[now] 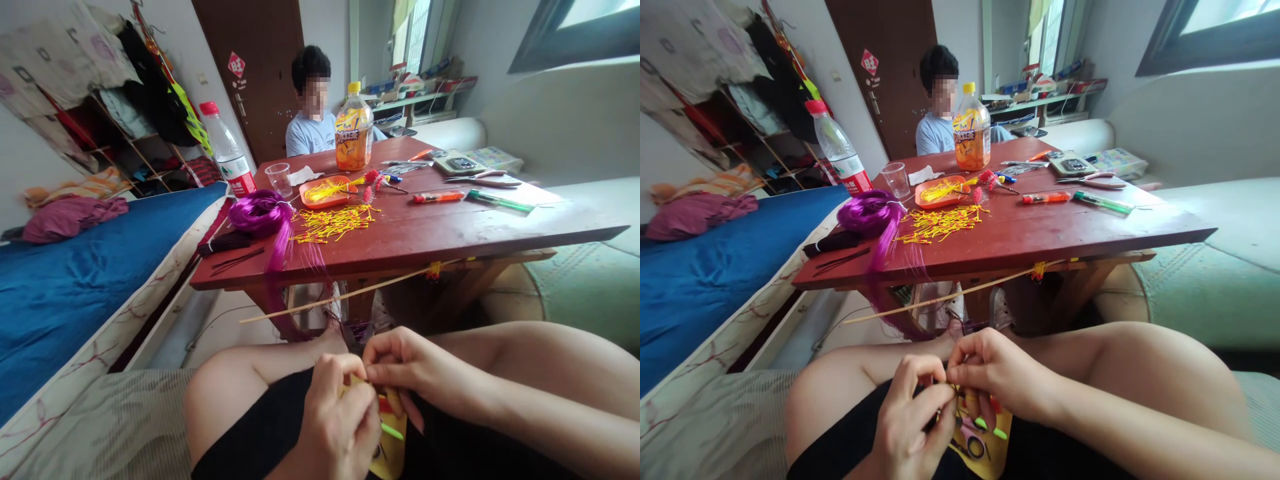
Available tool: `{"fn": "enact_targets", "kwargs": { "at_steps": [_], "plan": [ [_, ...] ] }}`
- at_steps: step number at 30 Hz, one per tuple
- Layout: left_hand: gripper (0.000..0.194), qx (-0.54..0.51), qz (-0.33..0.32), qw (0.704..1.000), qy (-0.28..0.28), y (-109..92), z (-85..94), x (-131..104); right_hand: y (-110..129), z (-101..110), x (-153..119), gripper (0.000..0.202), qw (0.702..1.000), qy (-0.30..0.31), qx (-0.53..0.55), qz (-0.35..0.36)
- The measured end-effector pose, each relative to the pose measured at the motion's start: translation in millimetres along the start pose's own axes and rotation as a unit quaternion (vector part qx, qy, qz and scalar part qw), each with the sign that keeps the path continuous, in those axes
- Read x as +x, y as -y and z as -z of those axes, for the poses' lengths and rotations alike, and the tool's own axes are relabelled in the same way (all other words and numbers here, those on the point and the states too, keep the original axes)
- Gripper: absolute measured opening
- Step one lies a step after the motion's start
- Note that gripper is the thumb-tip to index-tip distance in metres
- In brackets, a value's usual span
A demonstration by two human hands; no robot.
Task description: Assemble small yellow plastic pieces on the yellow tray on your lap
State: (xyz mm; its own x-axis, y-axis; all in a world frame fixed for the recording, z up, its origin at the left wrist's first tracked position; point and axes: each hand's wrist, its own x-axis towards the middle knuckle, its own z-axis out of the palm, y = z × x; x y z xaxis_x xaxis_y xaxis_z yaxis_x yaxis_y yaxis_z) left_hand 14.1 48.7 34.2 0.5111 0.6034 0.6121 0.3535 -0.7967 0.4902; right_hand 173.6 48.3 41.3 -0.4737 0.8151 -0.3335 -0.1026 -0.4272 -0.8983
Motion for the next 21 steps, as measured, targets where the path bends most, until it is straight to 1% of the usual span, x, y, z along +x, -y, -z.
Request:
{"fn": "enact_targets", "kwargs": {
  "at_steps": [2, 4, 5, 6, 7, 8, 9, 10, 11, 12, 13, 14, 15, 16, 17, 18, 19, 20, 21],
  "plan": [
    [0.015, 0.054, -0.128, 0.99, -0.01, 7, -0.2, -5, -1, 1, 3, 0.024, 0.999, 0.021, 0.041, -0.012],
    [0.012, 0.09, -0.213, 0.973, 0.004, 12, 1.4, -6, -1, 2, 5, 0.019, 0.998, 0.027, 0.052, -0.019],
    [0.011, 0.101, -0.236, 0.966, 0.011, 13, 2.7, -5, -1, 3, 6, 0.017, 0.998, 0.026, 0.052, -0.02],
    [0.01, 0.106, -0.242, 0.964, 0.017, 14, 4.1, -3, -1, 3, 6, 0.017, 0.998, 0.024, 0.05, -0.02],
    [0.011, 0.099, -0.231, 0.968, 0.024, 13, 5.5, -1, 0, 3, 6, 0.017, 0.999, 0.019, 0.047, -0.018],
    [0.012, 0.075, -0.198, 0.977, 0.03, 12, 6.8, 1, 2, 3, 5, 0.018, 0.999, 0.013, 0.05, -0.016],
    [0.014, 0.034, -0.137, 0.989, 0.04, 9, 8.0, 4, 4, 2, 3, 0.018, 0.999, 0.001, 0.046, -0.007],
    [0.015, -0.028, -0.044, 0.997, 0.056, 7, 8.9, 7, 6, 1, 0, 0.017, 1.0, -0.017, 0.019, 0.011],
    [0.015, -0.108, 0.078, 0.988, 0.076, 4, 9.6, 10, 9, 0, -5, 0.015, 0.998, -0.038, -0.041, 0.042],
    [0.013, -0.201, 0.213, 0.951, 0.1, 1, 10.0, 12, 11, -1, -10, 0.013, 0.985, -0.051, -0.134, 0.092],
    [0.009, -0.294, 0.343, 0.885, 0.118, -1, 10.1, 14, 13, -2, -15, 0.013, 0.951, -0.053, -0.255, 0.167],
    [0.005, -0.375, 0.449, 0.801, 0.127, -3, 9.8, 16, 15, -2, -20, 0.014, 0.884, -0.042, -0.388, 0.257],
    [0.002, -0.439, 0.521, 0.721, 0.128, -4, 9.2, 17, 16, -2, -24, 0.016, 0.789, -0.025, -0.509, 0.343],
    [0.003, -0.484, 0.564, 0.657, 0.126, -4, 8.1, 17, 16, -1, -27, 0.02, 0.688, -0.007, -0.596, 0.414],
    [0.004, -0.514, 0.584, 0.616, 0.121, -3, 6.8, 17, 15, 0, -29, 0.025, 0.6, 0.003, -0.652, 0.464],
    [0.006, -0.533, 0.593, 0.593, 0.115, -3, 5.3, 16, 14, 0, -30, 0.028, 0.535, 0.004, -0.686, 0.492],
    [0.009, -0.543, 0.597, 0.581, 0.107, -2, 3.8, 15, 13, 1, -30, 0.03, 0.5, -0.002, -0.705, 0.503],
    [0.011, -0.55, 0.598, 0.574, 0.101, -1, 2.5, 14, 11, 1, -30, 0.031, 0.493, -0.008, -0.708, 0.506],
    [0.012, -0.552, 0.599, 0.572, 0.096, 0, 1.5, 13, 10, 1, -29, 0.032, 0.508, -0.011, -0.697, 0.506]
  ]
}}
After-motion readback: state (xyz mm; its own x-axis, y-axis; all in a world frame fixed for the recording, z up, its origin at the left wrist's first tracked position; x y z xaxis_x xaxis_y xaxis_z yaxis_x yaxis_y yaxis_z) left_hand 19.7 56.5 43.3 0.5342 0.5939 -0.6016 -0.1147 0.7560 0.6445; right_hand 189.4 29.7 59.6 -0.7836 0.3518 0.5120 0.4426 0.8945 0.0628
